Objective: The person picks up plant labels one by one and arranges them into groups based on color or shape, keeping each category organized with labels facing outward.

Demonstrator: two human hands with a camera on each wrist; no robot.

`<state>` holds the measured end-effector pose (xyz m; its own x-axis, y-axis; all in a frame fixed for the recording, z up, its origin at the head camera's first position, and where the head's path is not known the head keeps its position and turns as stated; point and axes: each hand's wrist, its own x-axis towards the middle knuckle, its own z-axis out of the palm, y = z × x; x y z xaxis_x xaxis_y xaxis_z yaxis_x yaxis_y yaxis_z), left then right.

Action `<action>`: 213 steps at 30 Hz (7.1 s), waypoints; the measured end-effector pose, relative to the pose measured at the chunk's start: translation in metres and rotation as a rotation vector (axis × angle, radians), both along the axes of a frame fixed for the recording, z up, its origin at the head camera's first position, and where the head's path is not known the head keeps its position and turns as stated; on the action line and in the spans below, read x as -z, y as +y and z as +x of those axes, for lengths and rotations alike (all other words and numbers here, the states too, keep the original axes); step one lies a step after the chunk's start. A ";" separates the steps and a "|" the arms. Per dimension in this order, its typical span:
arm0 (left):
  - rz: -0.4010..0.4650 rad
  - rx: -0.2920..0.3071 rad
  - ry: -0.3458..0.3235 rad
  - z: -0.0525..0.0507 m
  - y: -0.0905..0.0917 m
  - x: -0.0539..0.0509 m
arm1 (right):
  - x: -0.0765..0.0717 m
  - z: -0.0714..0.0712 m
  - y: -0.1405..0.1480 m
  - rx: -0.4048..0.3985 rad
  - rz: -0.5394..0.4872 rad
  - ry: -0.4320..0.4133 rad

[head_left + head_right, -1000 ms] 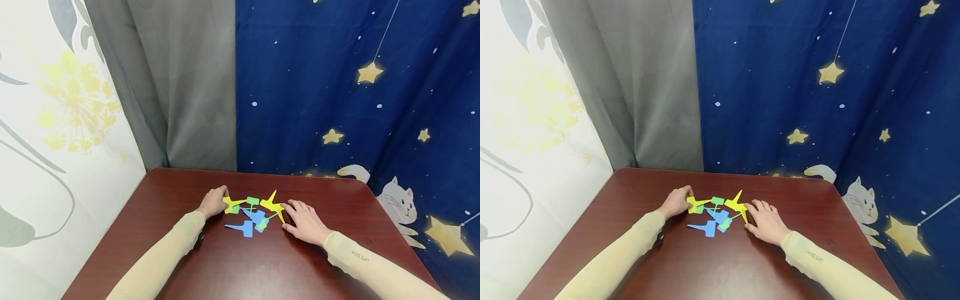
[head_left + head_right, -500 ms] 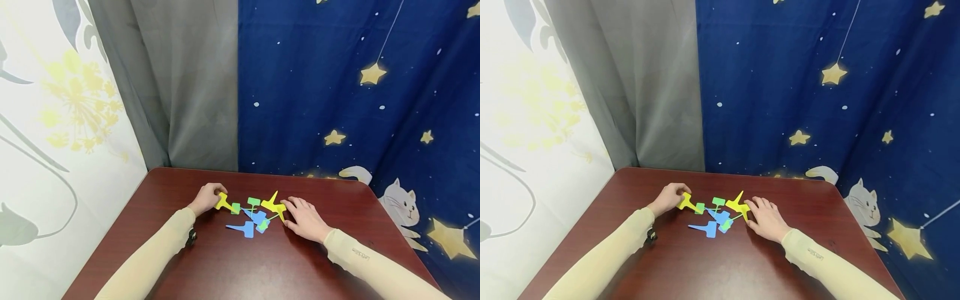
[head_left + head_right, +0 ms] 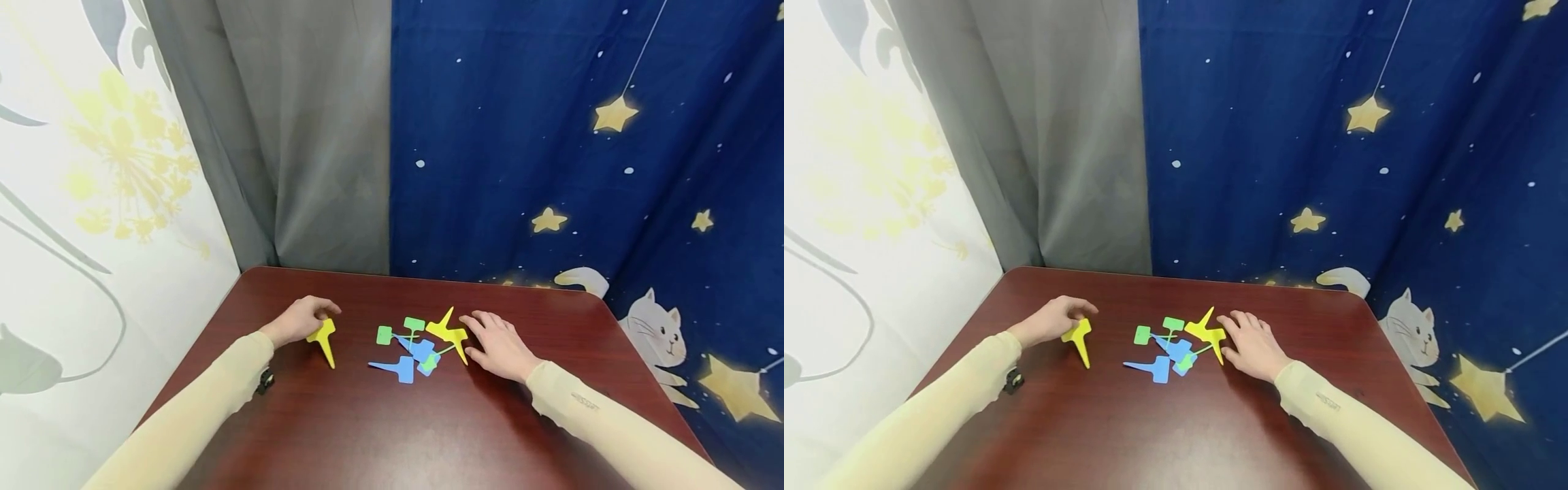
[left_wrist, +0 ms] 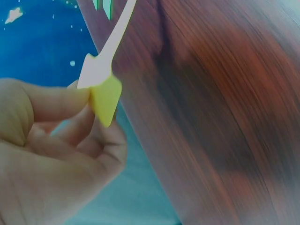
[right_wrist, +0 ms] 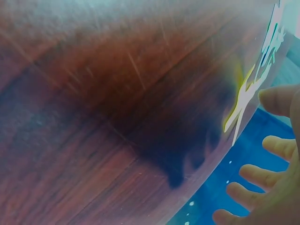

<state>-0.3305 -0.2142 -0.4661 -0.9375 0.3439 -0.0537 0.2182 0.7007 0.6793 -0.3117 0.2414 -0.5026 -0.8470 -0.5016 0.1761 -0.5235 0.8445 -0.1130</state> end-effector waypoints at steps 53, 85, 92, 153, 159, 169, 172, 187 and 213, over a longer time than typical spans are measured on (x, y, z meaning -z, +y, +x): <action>-0.295 0.146 0.333 0.100 -0.136 0.031 | -0.017 -0.057 -0.040 -0.249 0.169 -0.072; -0.371 0.170 0.391 0.117 -0.140 0.062 | -0.011 -0.080 -0.055 -0.281 0.164 -0.296; -0.385 0.234 0.451 0.112 -0.139 0.053 | -0.012 -0.086 -0.055 -0.282 0.160 -0.318; -0.514 0.302 0.336 0.107 -0.139 0.047 | -0.060 -0.037 -0.173 -0.240 -0.391 -0.580; -0.513 0.301 0.323 0.108 -0.142 0.050 | -0.052 -0.029 -0.199 -0.270 -0.427 -0.610; -0.500 0.289 0.304 0.106 -0.141 0.047 | -0.041 -0.024 -0.242 -0.264 -0.506 -0.674; -0.507 0.287 0.328 0.105 -0.142 0.047 | -0.038 -0.023 -0.254 -0.260 -0.511 -0.679; -0.504 0.282 0.375 0.106 -0.139 0.049 | -0.010 -0.006 -0.305 -0.261 -0.243 -0.423; -0.496 0.268 0.365 0.107 -0.136 0.047 | 0.023 0.001 -0.342 -0.219 -0.101 -0.124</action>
